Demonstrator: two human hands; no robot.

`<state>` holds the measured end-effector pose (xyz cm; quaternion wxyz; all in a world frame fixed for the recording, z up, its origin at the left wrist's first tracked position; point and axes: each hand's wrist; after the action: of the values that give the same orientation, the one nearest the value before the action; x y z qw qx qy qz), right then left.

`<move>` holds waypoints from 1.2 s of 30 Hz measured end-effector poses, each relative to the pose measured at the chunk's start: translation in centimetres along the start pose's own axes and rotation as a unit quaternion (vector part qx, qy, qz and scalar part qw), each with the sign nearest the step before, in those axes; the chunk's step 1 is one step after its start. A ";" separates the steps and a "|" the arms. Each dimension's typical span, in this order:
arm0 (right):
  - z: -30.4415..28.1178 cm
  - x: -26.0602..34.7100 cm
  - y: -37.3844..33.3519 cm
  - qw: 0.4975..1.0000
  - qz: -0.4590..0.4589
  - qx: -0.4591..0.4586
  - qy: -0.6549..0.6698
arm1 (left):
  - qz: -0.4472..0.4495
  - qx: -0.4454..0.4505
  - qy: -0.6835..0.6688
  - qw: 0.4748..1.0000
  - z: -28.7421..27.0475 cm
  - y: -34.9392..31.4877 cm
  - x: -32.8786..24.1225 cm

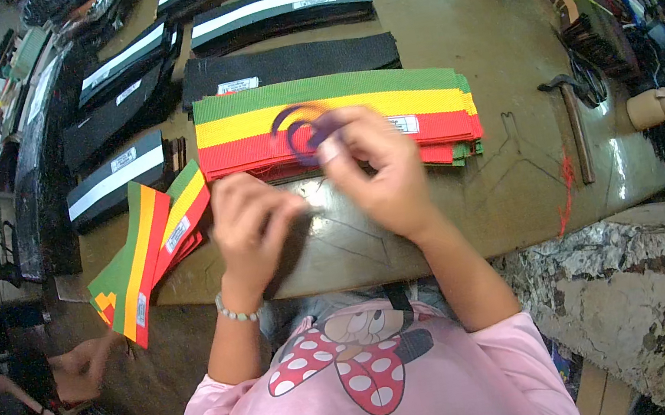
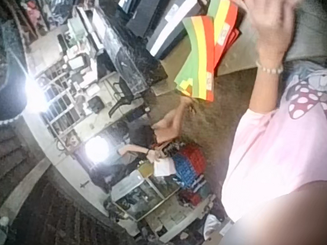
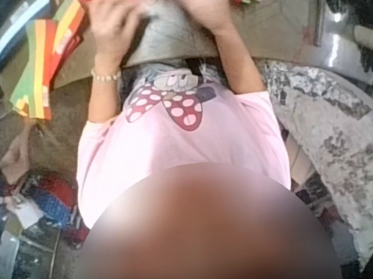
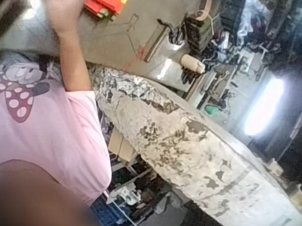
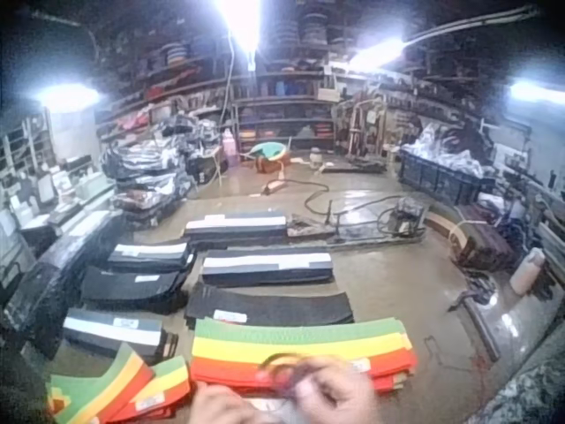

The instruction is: The person repeatedly places a purple circular object onto the center of stacked multicolored fabric pieces, then removes it and repeats the action. The person also briefly picks up and sets down a hammer. The task appears to be a repetitive placement and removal cycle without a visible final assembly.

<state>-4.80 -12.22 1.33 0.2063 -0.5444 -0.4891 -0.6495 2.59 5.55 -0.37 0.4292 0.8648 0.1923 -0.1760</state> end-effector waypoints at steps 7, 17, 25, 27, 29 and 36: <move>-12.5 -1.2 -2.9 0.929 -0.049 -0.360 -0.072 | 0.016 0.107 0.017 0.994 -0.9 4.3 -0.8; -28.4 -6.3 -7.9 0.701 -0.002 -0.359 -0.616 | 0.245 0.344 0.198 0.885 -4.5 9.3 2.4; -30.1 -6.3 -9.1 0.666 0.082 -0.363 -0.646 | 0.213 0.257 0.132 0.933 -4.9 11.6 0.1; -29.5 -5.6 -8.7 0.679 0.152 -0.362 -0.620 | 0.136 0.182 0.081 0.971 -5.3 12.1 0.1; -27.7 -4.3 -7.5 0.707 0.103 -0.386 -0.584 | 0.086 0.165 0.104 0.977 -5.1 12.2 0.5; -11.3 1.8 -2.7 0.966 0.022 -0.233 -0.110 | 0.017 0.108 0.094 0.990 1.4 9.4 -0.3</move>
<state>-13.23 -20.29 2.64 0.0327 -0.6562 -0.3318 -0.6769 6.71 -0.87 5.34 0.3162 0.9219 0.1970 -0.1062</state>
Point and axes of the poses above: each hand's wrist, its own y-axis towards the middle knuckle, its own z-axis out of the palm, x = y × z, and after that the axes turned 3 degrees about -y, right-handed
